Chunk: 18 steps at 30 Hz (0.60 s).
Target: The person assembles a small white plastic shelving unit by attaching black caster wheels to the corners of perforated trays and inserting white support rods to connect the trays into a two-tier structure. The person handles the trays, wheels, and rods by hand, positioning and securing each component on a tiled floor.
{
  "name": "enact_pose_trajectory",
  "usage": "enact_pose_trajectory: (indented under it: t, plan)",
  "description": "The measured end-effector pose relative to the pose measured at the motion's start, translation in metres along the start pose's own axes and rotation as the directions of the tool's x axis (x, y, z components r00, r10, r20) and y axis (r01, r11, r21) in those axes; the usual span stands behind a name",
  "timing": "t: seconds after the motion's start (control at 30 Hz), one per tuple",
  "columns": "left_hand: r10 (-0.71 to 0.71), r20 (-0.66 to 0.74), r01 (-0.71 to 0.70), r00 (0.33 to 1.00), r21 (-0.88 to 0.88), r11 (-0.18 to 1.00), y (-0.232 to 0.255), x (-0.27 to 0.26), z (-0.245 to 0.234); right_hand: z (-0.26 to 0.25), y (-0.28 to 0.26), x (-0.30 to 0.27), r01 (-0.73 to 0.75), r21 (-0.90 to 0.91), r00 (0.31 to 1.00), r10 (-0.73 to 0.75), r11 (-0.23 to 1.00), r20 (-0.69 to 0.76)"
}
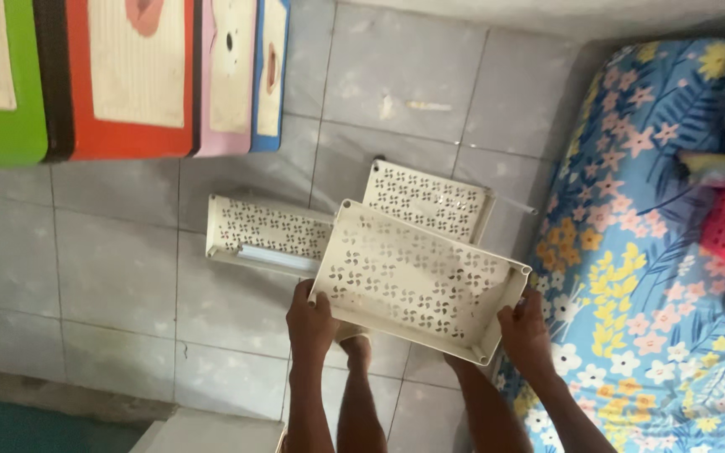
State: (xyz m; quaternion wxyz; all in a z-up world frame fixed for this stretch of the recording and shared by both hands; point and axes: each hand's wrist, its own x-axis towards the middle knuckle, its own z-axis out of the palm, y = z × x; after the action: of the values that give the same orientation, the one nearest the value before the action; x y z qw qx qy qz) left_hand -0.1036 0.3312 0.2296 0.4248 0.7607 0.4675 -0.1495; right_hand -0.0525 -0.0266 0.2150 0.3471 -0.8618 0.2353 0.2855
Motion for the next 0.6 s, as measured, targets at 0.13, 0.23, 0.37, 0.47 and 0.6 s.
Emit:
enact_pose_trajectory:
  t: [0.13,0.23,0.37,0.47,0.6]
  plan:
    - [0.087,0.035,-0.09,0.996,0.132,0.987,0.025,0.003,0.009,-0.018,-0.004,0.019,-0.002,0.091,0.999,-0.002,0.996,0.042]
    - [0.245,0.034,-0.247,0.969,0.079,0.966,0.038,0.01,0.021,-0.03,0.001,0.033,-0.002,0.039,0.998,0.0,0.999,0.06]
    - [0.211,0.066,-0.218,0.975,0.131,0.967,0.044,0.031,0.041,-0.033,0.007,0.051,-0.016,0.044,0.995,0.012,0.999,0.096]
    - [0.176,0.102,-0.18,0.979,0.026,0.983,0.048,0.046,0.057,-0.029,0.005,0.062,-0.048,0.04,0.998,0.047,0.998,0.03]
    - [0.268,0.098,-0.269,0.958,-0.008,0.963,0.046,0.06,0.067,-0.021,0.0,0.075,-0.091,0.059,0.996,0.091,0.994,0.015]
